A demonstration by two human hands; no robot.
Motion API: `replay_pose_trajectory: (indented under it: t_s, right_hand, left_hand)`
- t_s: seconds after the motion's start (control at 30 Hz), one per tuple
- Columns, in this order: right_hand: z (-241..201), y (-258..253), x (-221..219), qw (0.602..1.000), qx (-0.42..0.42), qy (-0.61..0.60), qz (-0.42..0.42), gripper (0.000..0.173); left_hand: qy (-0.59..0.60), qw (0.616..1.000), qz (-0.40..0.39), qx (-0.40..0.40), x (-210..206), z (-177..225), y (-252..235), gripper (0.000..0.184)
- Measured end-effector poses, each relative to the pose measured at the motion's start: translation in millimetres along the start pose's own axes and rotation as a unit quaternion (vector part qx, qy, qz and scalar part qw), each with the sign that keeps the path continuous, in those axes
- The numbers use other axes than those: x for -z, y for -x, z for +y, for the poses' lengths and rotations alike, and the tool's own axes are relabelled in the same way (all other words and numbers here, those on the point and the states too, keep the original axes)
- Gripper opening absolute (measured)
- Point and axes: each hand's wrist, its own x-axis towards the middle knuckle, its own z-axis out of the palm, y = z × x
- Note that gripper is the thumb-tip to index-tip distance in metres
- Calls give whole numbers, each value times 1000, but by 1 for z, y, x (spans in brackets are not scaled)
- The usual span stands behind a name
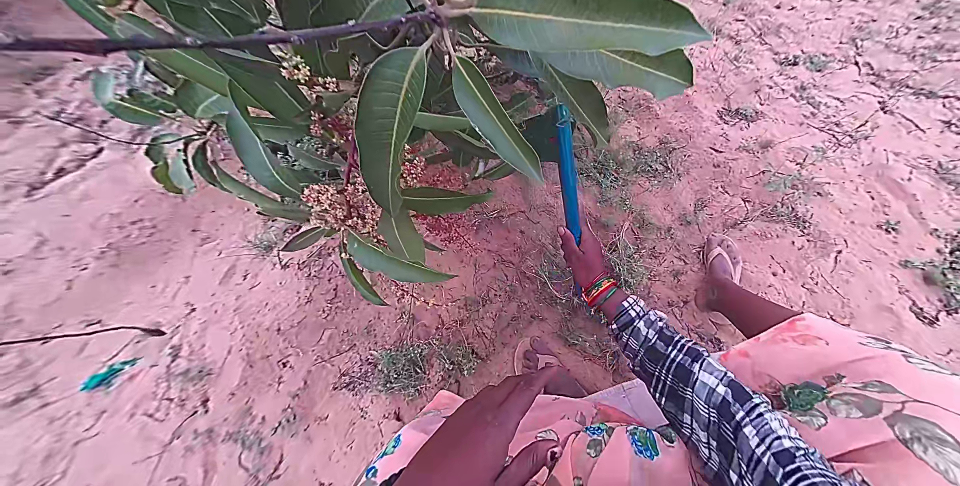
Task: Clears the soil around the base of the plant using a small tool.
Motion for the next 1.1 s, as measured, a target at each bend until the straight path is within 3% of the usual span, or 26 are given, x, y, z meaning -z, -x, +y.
replay_pose_trajectory:
  t_s: [0.07,0.1,0.2,0.27,0.43,0.6,0.7,0.8,0.87,0.9,1.0,1.1]
  right_hand:
    - [24,20,2,996,-24,79,-25,40]
    - [40,41,9,985,-75,142,-60,44]
    - [92,108,39,890,-306,272,-202,58]
    - [104,128,52,860,-369,284,-208,60]
    - [59,98,56,877,-363,241,-201,59]
    - [-8,48,29,965,-210,116,-107,47]
    - [-46,19,6,992,-112,-7,-56,40]
    - [-28,9,-9,998,-44,8,-48,37]
    - [19,32,-4,986,-70,130,-72,43]
    - [43,53,5,965,-124,202,-113,50]
    - [99,114,32,857,-298,337,-250,60]
    - [88,133,39,823,-317,370,-292,60]
  left_hand:
    - [-6,1000,10,-2,0,-2,1,63]
    - [-5,1000,11,-1,0,-2,2,64]
    - [0,1000,21,-8,0,-4,6,65]
    - [7,1000,13,-9,-1,-5,8,65]
    - [17,1000,-15,-9,1,-5,9,65]
    - [23,1000,-7,-17,-1,-8,10,64]
    - [19,1000,-17,-7,1,-6,8,66]
    - [14,1000,1,-23,0,-4,5,65]
    - [14,1000,-4,-26,0,-3,5,65]
    - [15,1000,-16,-21,1,-2,5,66]
    - [21,999,-28,-5,2,-6,6,66]
    - [23,999,-25,10,-2,-11,6,66]
